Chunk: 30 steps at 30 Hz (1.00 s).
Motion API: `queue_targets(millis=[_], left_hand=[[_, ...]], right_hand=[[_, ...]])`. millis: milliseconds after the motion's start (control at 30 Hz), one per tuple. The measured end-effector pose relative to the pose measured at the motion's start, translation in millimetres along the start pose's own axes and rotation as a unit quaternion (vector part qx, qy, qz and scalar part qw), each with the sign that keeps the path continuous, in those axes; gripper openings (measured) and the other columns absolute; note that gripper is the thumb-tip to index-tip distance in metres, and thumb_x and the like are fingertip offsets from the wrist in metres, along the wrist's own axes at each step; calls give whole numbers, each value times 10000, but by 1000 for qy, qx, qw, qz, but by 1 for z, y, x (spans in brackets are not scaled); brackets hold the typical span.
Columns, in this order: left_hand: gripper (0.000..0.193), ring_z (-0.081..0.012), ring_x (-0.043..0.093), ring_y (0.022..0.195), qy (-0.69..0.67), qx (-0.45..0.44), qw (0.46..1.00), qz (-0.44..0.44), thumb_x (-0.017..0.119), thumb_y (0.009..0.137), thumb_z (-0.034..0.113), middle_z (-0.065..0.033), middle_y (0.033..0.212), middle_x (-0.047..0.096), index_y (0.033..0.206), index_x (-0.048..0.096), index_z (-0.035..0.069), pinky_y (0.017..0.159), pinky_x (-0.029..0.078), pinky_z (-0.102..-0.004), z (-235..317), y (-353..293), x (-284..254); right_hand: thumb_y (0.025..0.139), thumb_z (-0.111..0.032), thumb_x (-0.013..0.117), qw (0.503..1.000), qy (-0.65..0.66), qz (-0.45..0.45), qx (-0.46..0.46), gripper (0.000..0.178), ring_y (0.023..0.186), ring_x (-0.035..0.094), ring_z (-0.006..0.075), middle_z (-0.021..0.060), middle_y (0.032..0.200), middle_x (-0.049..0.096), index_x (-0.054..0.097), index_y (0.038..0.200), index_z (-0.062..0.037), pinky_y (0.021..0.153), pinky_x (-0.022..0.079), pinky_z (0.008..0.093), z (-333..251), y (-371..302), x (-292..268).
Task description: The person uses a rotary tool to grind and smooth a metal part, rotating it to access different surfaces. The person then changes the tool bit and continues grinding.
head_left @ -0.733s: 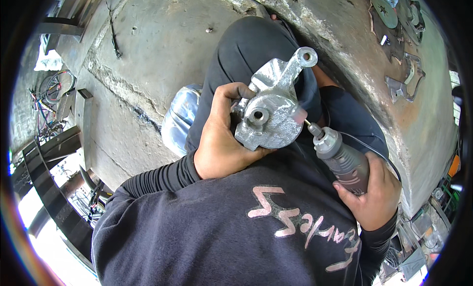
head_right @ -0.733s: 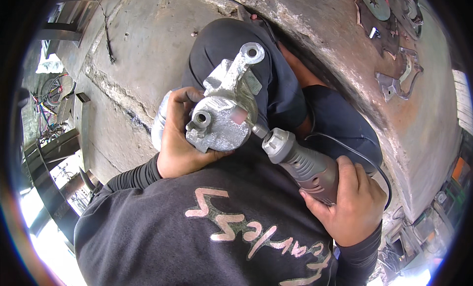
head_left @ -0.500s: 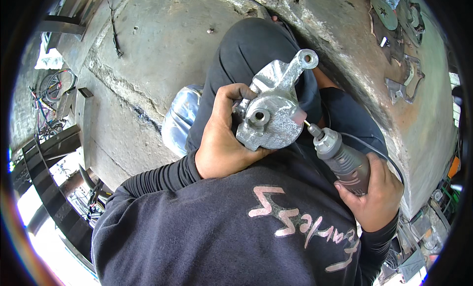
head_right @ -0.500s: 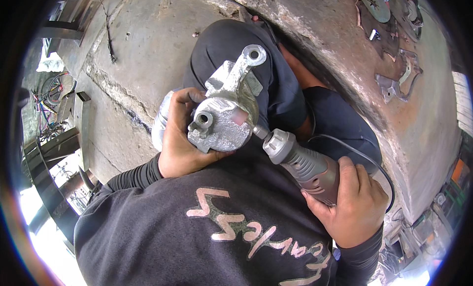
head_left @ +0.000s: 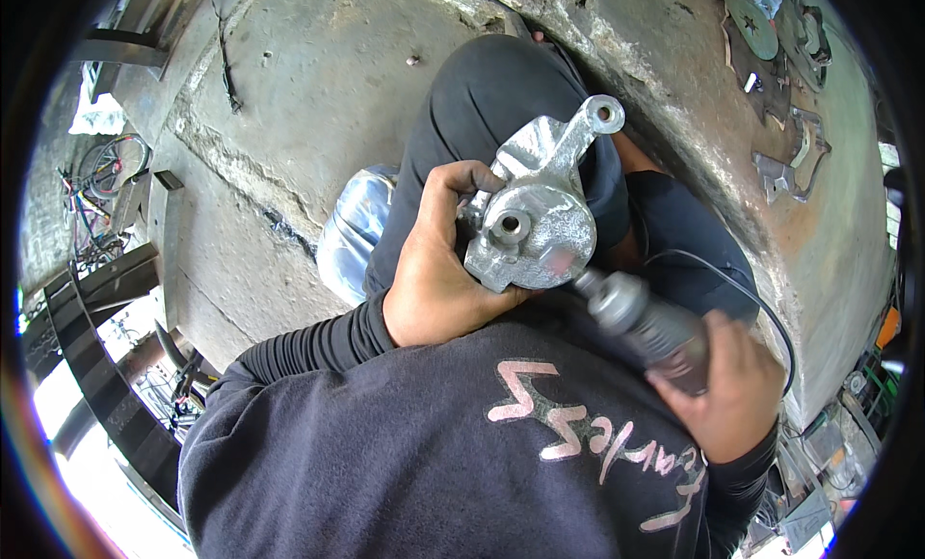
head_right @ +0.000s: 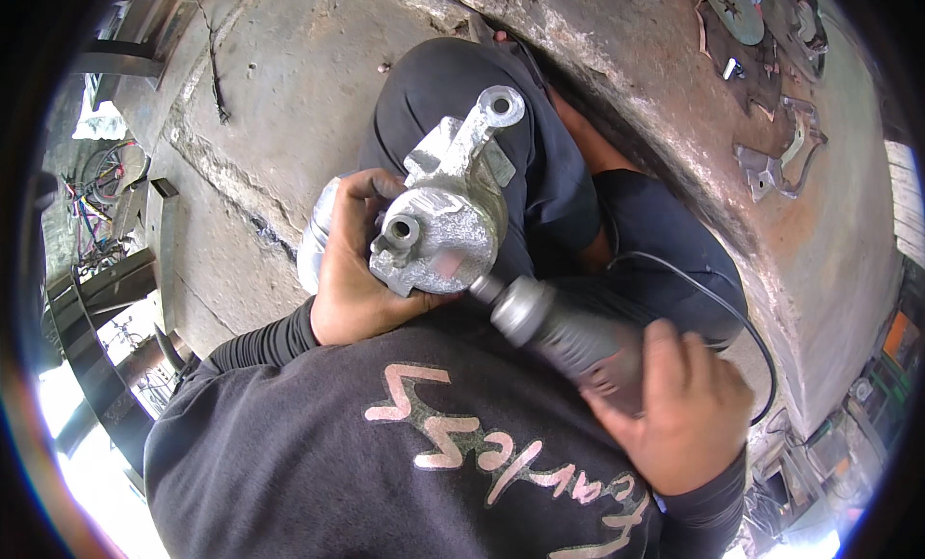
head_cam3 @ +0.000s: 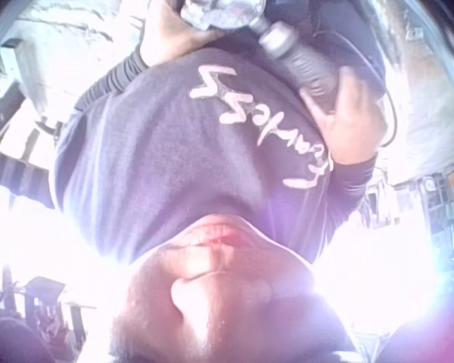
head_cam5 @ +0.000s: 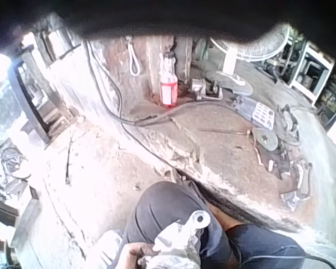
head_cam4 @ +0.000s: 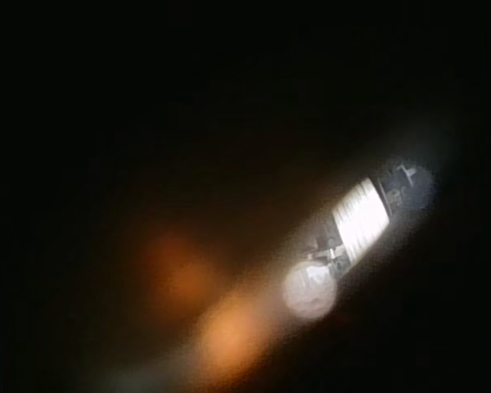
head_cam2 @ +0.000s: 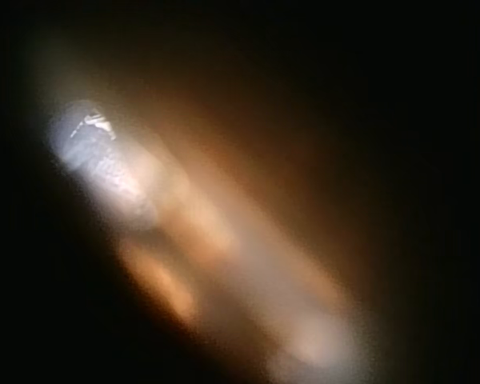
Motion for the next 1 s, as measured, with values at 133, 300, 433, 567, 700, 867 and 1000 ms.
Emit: queue_targets(millis=[133,300,433,567,700,867,1000], left_hand=[[821,-176,572,1086,0,-3,1000,-4,928,615,114,-96,1144,534,1236,394,60,953,472,-300,0,0,-1],[819,-176,575,1089,12,7,1000,4,926,616,113,-98,1147,542,1237,395,63,954,473,-299,3,1,-1],[813,-176,575,1094,1,-11,1000,-1,925,627,120,-98,1148,544,1239,394,61,954,474,-301,1,0,1],[897,-168,555,1106,32,-2,999,-18,918,614,36,-99,1171,502,1279,316,50,962,470,-318,4,1,2],[809,-176,580,1092,-3,-2,1000,4,921,630,108,-96,1145,547,1240,392,63,954,475,-304,4,0,0],[914,-173,536,1128,32,-3,999,-31,915,624,54,-102,1181,482,1299,299,48,991,449,-329,3,0,5],[923,-173,534,1124,40,9,999,-23,921,616,53,-102,1180,478,1298,299,46,982,450,-325,4,0,5]], right_hand=[[607,-315,879,998,23,-7,-52,735,814,638,379,187,962,621,553,1179,12,707,505,459,-11,-1,1],[607,-290,873,999,25,3,-34,712,808,639,380,190,955,623,559,1170,13,705,506,458,-7,2,-1],[604,-278,874,999,20,13,26,703,789,639,383,188,935,620,565,1163,17,698,505,460,3,4,-4],[605,-298,880,998,37,-26,-34,712,773,629,378,174,917,615,560,1160,12,687,499,459,-10,3,0],[602,-301,882,999,32,-19,-24,712,777,629,380,175,928,615,560,1155,12,690,501,458,-10,3,-1],[618,-355,864,1000,15,-8,-22,701,741,634,357,163,907,608,567,1143,2,663,505,447,-8,3,-6],[625,-380,850,999,-5,21,-46,701,681,623,344,151,866,589,571,1150,-7,618,500,445,-10,3,-16]])
Point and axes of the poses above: each hand's wrist, its own y-axis towards the middle knuckle, its own x-axis out of the palm, z = x × y, the point moved 9 cm from there along y, towards the middle knuckle
